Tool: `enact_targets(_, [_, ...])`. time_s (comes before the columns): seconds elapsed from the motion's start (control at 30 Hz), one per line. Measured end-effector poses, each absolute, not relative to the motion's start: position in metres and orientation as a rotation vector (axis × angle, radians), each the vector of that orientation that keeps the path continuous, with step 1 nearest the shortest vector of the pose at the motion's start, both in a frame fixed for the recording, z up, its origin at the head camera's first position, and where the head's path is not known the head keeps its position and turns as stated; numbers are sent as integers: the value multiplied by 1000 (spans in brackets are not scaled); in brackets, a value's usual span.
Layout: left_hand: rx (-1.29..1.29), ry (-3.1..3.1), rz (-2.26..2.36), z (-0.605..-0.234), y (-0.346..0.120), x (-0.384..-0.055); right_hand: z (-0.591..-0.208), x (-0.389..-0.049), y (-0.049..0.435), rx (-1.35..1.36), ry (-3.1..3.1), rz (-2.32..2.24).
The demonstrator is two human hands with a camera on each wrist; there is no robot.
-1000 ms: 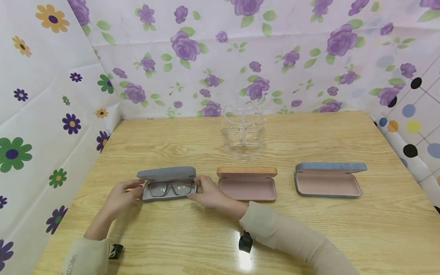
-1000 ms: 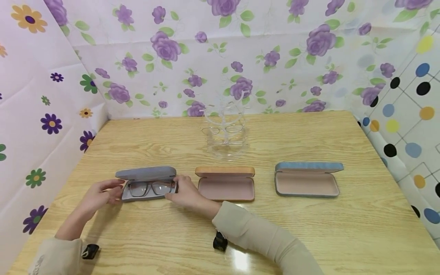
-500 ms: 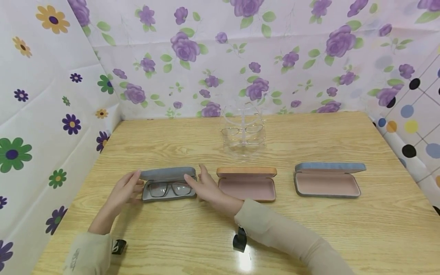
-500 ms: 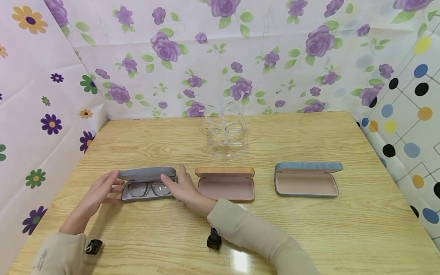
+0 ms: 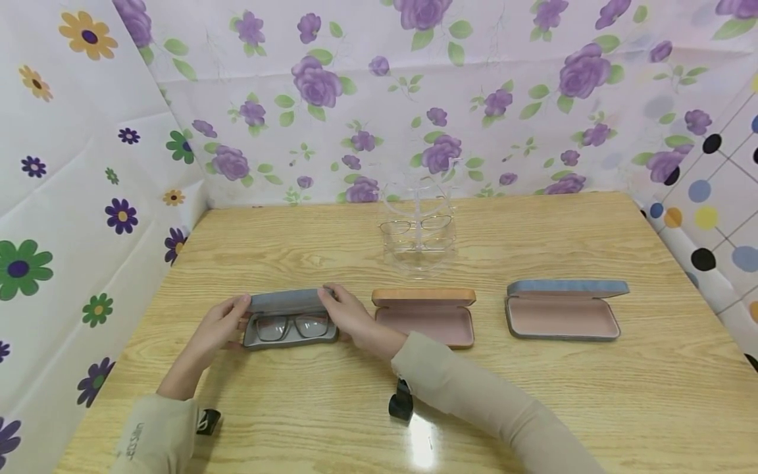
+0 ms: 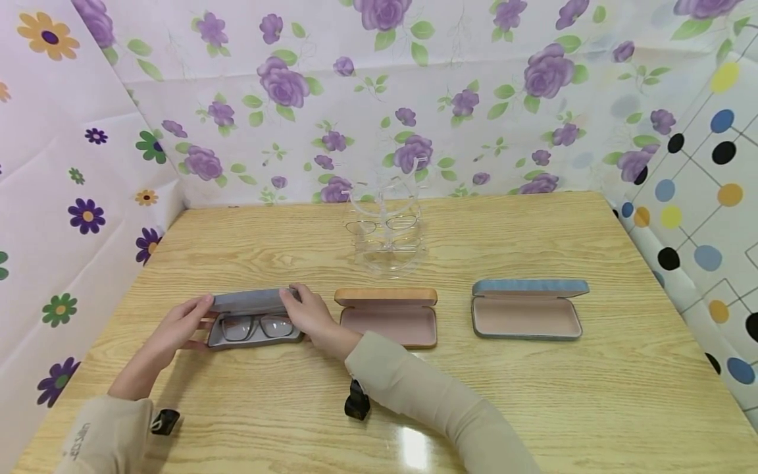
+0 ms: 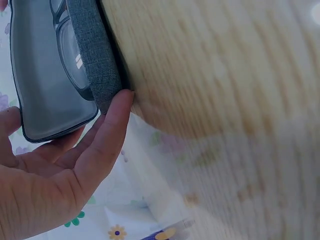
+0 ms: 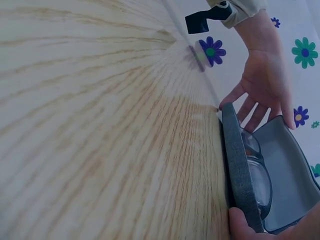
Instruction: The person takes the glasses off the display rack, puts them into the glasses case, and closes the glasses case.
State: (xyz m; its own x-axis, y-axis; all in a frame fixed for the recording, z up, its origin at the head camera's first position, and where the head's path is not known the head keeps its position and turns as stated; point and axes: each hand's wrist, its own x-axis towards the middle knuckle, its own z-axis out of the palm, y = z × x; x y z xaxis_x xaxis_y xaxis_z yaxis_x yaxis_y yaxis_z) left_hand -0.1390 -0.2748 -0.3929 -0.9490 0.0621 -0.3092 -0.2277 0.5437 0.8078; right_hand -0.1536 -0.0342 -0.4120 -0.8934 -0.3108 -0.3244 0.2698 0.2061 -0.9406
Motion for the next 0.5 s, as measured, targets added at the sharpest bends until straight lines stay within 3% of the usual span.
enact_targets(0.5, [-116, 2448, 1417, -392, -276, -141, -414, -156, -35, -48, 2086, -1750])
